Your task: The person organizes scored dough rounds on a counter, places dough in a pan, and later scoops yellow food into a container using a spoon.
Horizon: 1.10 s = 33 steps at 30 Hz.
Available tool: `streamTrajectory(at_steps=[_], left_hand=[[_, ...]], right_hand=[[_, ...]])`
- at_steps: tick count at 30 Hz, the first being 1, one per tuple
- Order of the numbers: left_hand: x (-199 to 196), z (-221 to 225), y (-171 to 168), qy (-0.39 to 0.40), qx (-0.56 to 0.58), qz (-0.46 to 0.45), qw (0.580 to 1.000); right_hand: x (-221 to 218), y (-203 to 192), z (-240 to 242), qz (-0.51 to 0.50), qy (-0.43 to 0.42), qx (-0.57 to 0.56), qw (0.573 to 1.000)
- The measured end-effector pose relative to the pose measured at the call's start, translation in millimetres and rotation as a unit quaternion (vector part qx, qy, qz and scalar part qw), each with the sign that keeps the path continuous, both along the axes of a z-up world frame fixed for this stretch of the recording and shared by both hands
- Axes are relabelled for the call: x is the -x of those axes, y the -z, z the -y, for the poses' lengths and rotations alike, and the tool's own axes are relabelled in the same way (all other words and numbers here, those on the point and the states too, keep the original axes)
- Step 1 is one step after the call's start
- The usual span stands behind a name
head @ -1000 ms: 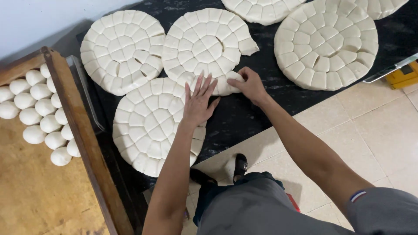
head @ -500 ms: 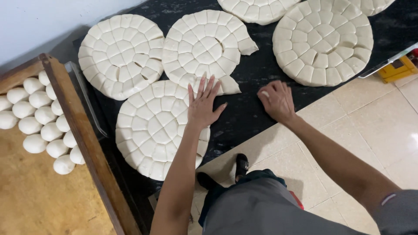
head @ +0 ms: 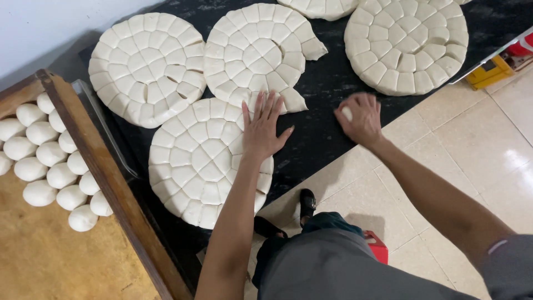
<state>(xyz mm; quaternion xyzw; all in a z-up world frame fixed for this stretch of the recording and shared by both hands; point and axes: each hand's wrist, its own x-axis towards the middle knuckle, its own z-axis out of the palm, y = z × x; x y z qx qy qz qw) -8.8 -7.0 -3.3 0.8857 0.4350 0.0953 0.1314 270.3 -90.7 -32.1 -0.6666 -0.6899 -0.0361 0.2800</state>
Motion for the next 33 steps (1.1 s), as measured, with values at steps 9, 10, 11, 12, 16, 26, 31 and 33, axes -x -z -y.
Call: streamTrajectory(at_steps=[9,10,11,12,16,26,31,33], left_hand=[[-1.9,-2.4,0.5,0.003,-0.009,0.011,1.000],[-0.8,-1.5,1.6,0.003,-0.004,0.013,1.000],[-0.3,-0.5,1.2,0.002,-0.004,0.013,1.000],[0.0,-0.1,0.4,0.004,-0.003,0.012,1.000],[-2.5,-2.2,5.3,0.007,-0.007,0.007,1.000],[-1.4,-1.4,1.7,0.002,-0.003,-0.012,1.000],[-3.7,-0.1,1.0,0.002,-0.010,0.003,1.000],[-3.3,3.8,0.6,0.000,-0.009,0.001,1.000]], right_hand=[[49.3,-1.8,7.3,-0.057,-0.065,-0.038,0.995],[49.4,-4.7,23.6,-0.049,-0.087,-0.027,0.995],[37.0,-0.7,22.5,-0.049,-0.087,-0.027,0.995],[24.7,3.3,21.6,-0.039,-0.060,-0.012,0.997],[-5.0,19.4,-41.5,-0.021,0.075,-0.077,0.994],[15.3,-0.3,12.1,-0.060,-0.085,-0.019,0.994],[8.2,14.4,-58.1,-0.016,0.062,-0.084,0.994],[26.6,3.2,-49.5,-0.069,0.049,-0.063,0.994]])
